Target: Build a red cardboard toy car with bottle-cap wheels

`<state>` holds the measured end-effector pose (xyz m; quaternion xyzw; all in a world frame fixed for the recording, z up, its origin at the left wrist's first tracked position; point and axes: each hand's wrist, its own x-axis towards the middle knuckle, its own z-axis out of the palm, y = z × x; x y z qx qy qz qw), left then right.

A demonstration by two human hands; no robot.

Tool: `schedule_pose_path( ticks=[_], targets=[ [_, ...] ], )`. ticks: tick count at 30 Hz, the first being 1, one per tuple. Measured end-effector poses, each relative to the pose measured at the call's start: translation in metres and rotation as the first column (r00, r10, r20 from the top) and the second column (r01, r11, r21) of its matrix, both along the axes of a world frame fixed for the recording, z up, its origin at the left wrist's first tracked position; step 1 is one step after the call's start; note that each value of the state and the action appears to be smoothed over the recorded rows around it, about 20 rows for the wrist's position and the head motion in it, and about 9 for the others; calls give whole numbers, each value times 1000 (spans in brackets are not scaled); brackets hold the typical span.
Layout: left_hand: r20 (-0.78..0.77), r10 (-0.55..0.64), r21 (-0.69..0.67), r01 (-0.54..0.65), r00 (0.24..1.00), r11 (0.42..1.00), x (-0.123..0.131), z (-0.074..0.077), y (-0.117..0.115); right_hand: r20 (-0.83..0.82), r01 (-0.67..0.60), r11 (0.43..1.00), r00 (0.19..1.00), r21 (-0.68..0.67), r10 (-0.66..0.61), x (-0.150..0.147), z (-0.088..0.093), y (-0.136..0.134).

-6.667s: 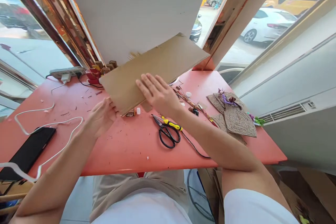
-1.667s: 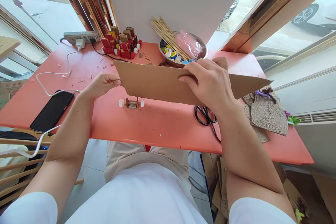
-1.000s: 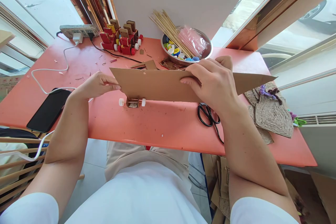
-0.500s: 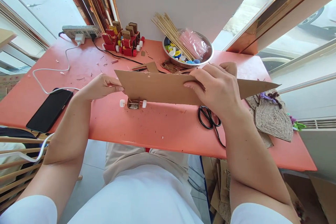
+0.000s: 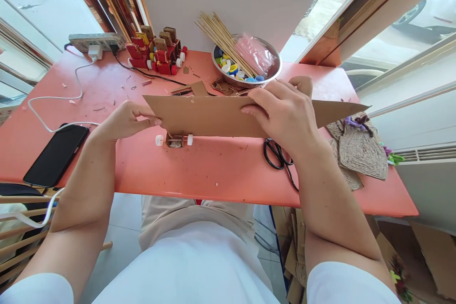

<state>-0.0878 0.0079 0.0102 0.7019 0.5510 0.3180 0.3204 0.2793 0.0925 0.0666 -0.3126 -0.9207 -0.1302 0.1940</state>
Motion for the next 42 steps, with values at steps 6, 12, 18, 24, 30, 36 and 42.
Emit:
schedule_pose_path(
  ticks=[6, 12, 18, 24, 30, 36, 42],
  targets=[
    [-73, 37, 84, -30, 997, 996, 4, 6, 1, -74, 180, 982, 980, -62, -184, -6, 0, -15],
    [-51, 136, 90, -131, 989, 987, 7, 9, 4, -516, 399, 908, 808, 125, -284, 50, -15, -38],
    [27, 212, 29, -213, 977, 977, 7, 11, 5, -517, 709, 689, 537, -151, -666, 109, -62, -65],
    [98, 226, 8, -228, 969, 974, 2, 10, 7, -315, 709, 657, 581, -257, -750, 130, -88, -78],
    [218, 247, -3, -252, 944, 968, 0, 3, 16, -142, 679, 687, 677, -256, -722, 114, -70, -65],
    [371, 466, 21, -509, 803, 860, -7, -5, 20, 22, 619, 735, 769, -277, -639, 74, -51, -39],
    [558, 472, 80, -610, 682, 788, -6, -6, 22, 196, 514, 779, 858, -361, -475, 40, -37, -6]
  ],
)
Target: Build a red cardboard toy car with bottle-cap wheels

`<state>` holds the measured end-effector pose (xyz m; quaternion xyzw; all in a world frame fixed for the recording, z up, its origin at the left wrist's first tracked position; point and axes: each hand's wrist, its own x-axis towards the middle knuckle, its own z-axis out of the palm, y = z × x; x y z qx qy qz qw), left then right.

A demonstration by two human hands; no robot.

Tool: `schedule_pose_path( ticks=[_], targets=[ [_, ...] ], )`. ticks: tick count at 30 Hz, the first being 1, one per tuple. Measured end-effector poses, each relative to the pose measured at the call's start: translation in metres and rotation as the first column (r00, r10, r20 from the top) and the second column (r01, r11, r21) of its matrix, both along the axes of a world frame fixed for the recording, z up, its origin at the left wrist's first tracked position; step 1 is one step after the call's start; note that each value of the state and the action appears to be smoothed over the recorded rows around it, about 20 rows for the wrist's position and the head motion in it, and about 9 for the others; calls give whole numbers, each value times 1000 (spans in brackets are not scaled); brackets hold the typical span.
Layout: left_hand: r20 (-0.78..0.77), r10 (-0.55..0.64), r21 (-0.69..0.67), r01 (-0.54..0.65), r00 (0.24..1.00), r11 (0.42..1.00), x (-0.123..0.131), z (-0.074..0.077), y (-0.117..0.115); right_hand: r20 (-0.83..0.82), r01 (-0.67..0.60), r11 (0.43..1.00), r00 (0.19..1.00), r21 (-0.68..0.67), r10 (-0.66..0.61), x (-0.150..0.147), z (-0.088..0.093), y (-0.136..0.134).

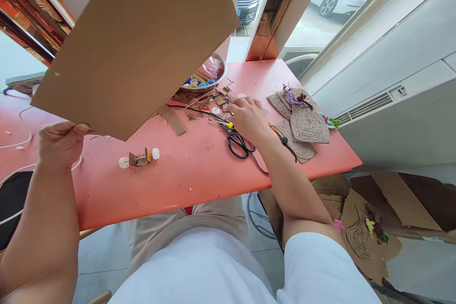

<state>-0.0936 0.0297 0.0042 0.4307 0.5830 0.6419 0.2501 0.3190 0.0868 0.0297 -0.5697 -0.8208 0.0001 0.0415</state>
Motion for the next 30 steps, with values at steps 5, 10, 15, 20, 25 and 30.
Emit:
schedule_pose_path(
  ticks=[5, 10, 15, 20, 25, 30],
  targets=[
    [96, 41, 150, -55, 995, 987, -1, 2, 1, 77, -120, 989, 989, -88, 127, -31, 7, 19],
    [126, 92, 232, -119, 988, 965, -6, 3, 4, 182, 39, 998, 983, -53, -29, -32, 13, 16],
    [146, 136, 268, -172, 980, 948, -3, 4, 8, 227, 132, 989, 967, -65, -114, 2, 7, -1],
    [157, 127, 217, -160, 979, 963, 4, 1, 9, 230, 157, 987, 963, -41, -144, 4, -12, -39],
    [158, 126, 215, -159, 979, 964, 3, 0, 11, 221, 235, 970, 951, -58, -217, -15, -24, -70],
    [170, 201, 252, -239, 965, 938, 1, 6, 14, 242, 234, 968, 948, -88, -207, -13, -22, -74]
  ],
)
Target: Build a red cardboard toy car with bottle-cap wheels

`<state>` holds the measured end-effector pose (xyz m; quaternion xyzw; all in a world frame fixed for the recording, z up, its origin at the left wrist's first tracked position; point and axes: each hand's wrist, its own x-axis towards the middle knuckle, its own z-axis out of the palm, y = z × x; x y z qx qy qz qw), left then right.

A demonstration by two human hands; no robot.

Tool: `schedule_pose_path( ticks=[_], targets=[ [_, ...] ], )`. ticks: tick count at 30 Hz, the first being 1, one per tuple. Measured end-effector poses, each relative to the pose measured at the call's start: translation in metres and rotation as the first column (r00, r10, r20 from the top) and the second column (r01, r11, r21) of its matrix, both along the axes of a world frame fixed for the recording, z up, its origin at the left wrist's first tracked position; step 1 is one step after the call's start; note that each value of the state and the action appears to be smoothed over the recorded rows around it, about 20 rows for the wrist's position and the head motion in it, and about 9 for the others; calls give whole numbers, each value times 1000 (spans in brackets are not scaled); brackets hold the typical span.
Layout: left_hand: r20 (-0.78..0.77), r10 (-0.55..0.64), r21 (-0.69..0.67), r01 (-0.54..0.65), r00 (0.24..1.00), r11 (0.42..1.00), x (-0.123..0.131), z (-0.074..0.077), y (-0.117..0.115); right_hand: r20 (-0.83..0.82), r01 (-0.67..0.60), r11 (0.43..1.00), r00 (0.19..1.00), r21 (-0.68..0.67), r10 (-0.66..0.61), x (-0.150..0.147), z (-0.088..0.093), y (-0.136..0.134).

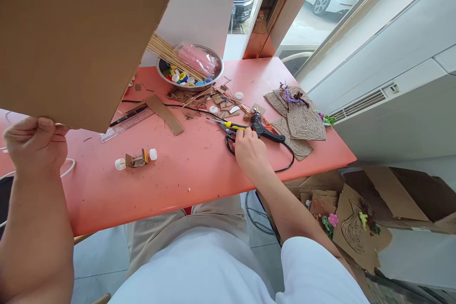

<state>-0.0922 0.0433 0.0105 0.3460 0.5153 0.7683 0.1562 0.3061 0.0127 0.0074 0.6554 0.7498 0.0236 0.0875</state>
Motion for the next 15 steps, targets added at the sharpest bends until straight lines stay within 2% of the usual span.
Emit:
schedule_pose_path(
  ticks=[5, 10, 13, 15],
  targets=[
    [-25, 21, 4, -21, 999, 1000, -3, 0, -1, -28, -14, 1000, 1000, -5, 14, 1, -4, -8],
    [-49, -19, 36, 20, 999, 999, -4, -2, -2, -125, -8, 1000, 992, 28, 12, 7, -9, -16],
    [-42, -26, 60, 29, 999, 998, -1, 1, -4, -205, 37, 989, 979, 143, -7, 33, -8, -13],
    [-42, -27, 65, 30, 999, 997, 0, 3, -4, -227, 125, 949, 972, 289, -59, 58, -8, -8]
  ],
)
